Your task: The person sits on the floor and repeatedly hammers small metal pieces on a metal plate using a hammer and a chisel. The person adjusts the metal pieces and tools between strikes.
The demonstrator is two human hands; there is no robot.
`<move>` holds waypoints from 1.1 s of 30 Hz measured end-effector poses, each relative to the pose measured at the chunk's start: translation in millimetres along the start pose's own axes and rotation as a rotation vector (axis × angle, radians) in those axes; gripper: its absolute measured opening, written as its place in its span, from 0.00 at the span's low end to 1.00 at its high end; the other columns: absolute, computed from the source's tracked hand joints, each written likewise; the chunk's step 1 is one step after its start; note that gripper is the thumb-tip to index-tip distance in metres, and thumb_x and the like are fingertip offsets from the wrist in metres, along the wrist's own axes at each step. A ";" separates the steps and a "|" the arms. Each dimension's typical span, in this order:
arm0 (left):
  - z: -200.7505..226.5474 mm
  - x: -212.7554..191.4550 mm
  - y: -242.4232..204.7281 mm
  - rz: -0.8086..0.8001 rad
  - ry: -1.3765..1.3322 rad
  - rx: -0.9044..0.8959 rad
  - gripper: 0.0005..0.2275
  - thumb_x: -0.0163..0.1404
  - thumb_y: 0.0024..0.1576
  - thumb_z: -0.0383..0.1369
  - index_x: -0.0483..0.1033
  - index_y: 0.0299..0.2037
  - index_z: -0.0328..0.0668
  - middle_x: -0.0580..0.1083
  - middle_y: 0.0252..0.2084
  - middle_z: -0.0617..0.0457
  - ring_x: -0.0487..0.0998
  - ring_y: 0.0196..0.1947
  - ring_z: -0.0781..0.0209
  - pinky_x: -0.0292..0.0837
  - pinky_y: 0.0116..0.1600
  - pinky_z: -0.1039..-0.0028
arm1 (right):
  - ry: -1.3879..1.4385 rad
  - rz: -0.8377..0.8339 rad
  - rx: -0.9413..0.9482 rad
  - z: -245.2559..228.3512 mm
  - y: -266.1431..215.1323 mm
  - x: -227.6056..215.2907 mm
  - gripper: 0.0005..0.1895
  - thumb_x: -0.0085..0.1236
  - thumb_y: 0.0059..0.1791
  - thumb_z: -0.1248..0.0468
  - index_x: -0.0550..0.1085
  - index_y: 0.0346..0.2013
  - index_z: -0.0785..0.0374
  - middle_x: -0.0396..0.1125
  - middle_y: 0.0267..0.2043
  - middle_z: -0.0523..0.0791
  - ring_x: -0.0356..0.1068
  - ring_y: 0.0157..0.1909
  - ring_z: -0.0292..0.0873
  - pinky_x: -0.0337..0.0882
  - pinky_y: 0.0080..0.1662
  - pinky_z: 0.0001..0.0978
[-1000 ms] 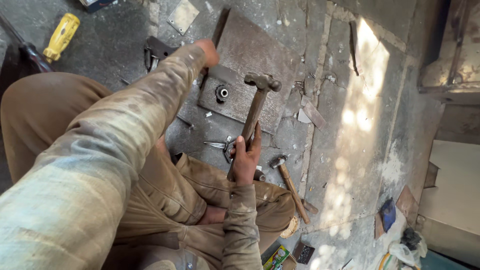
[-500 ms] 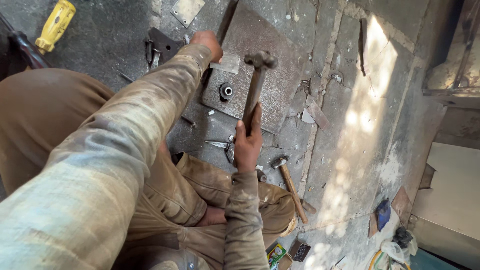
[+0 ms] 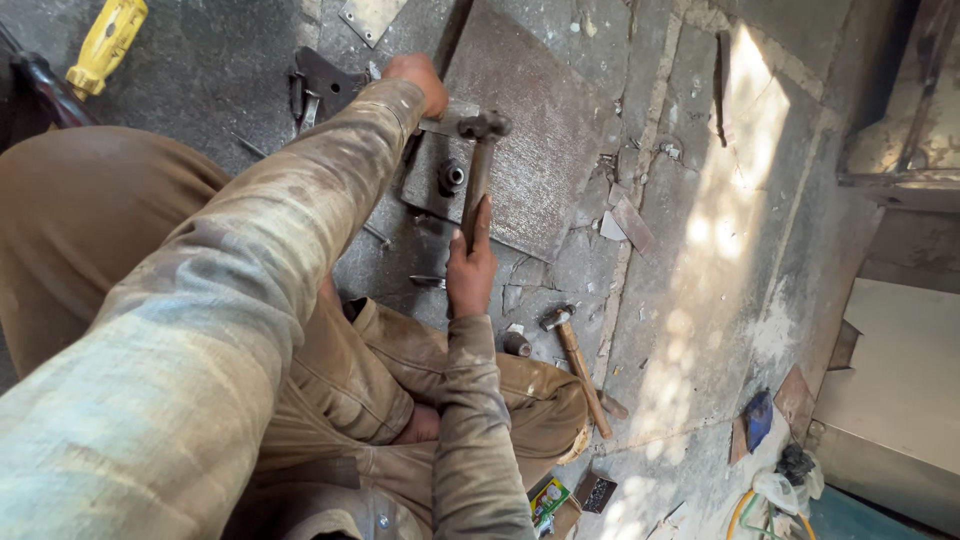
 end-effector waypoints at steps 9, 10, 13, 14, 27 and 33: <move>8.3 -3.7 -14.3 0.114 0.136 0.157 0.14 0.57 0.59 0.31 0.78 0.53 0.31 0.75 0.53 0.36 0.78 0.54 0.46 0.75 0.57 0.64 | 0.428 -0.232 0.297 6.0 -105.0 -28.5 0.40 0.48 0.56 0.64 0.43 0.80 0.48 0.65 0.31 0.41 0.64 0.26 0.33 0.68 0.29 0.25; 16.0 -5.8 -24.9 0.139 0.215 0.198 0.14 0.57 0.59 0.31 0.79 0.52 0.32 0.75 0.53 0.36 0.77 0.54 0.45 0.74 0.57 0.64 | 0.435 -0.294 0.332 12.4 -126.4 -29.1 0.39 0.49 0.56 0.64 0.44 0.79 0.50 0.67 0.32 0.42 0.65 0.26 0.33 0.68 0.29 0.25; 38.6 -6.7 -67.5 0.012 -0.019 0.201 0.12 0.52 0.62 0.31 0.76 0.53 0.33 0.77 0.48 0.40 0.83 0.48 0.51 0.79 0.54 0.66 | 0.603 -0.443 0.608 43.9 -197.1 -18.8 0.39 0.46 0.55 0.59 0.44 0.79 0.47 0.65 0.31 0.40 0.63 0.23 0.33 0.68 0.26 0.26; 55.1 -8.6 -89.8 0.027 0.036 0.328 0.11 0.52 0.61 0.33 0.77 0.51 0.39 0.77 0.48 0.43 0.81 0.48 0.51 0.76 0.55 0.64 | 0.533 -0.501 0.563 49.8 -207.0 -17.6 0.35 0.44 0.57 0.57 0.47 0.78 0.51 0.66 0.31 0.43 0.65 0.24 0.35 0.69 0.27 0.28; 43.1 81.6 -248.6 -0.058 0.463 0.902 0.12 0.47 0.63 0.32 0.79 0.55 0.52 0.76 0.56 0.50 0.77 0.58 0.51 0.72 0.64 0.61 | 1.394 -0.030 0.445 104.8 -113.3 -68.1 0.25 0.43 0.56 0.62 0.58 0.68 0.65 0.64 0.63 0.53 0.66 0.64 0.55 0.70 0.63 0.56; 16.4 41.7 -126.0 0.149 0.488 0.705 0.24 0.59 0.55 0.35 0.71 0.64 0.53 0.67 0.63 0.46 0.66 0.62 0.40 0.63 0.65 0.54 | 1.304 -0.078 0.328 148.5 -90.1 -49.6 0.25 0.49 0.53 0.69 0.62 0.66 0.67 0.67 0.60 0.56 0.69 0.62 0.55 0.73 0.62 0.51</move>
Point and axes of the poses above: each hand's wrist, its own y-axis towards the middle knuckle, its own x-axis out of the palm, z = x × y, the point moved 7 cm from there along y, towards the middle knuckle
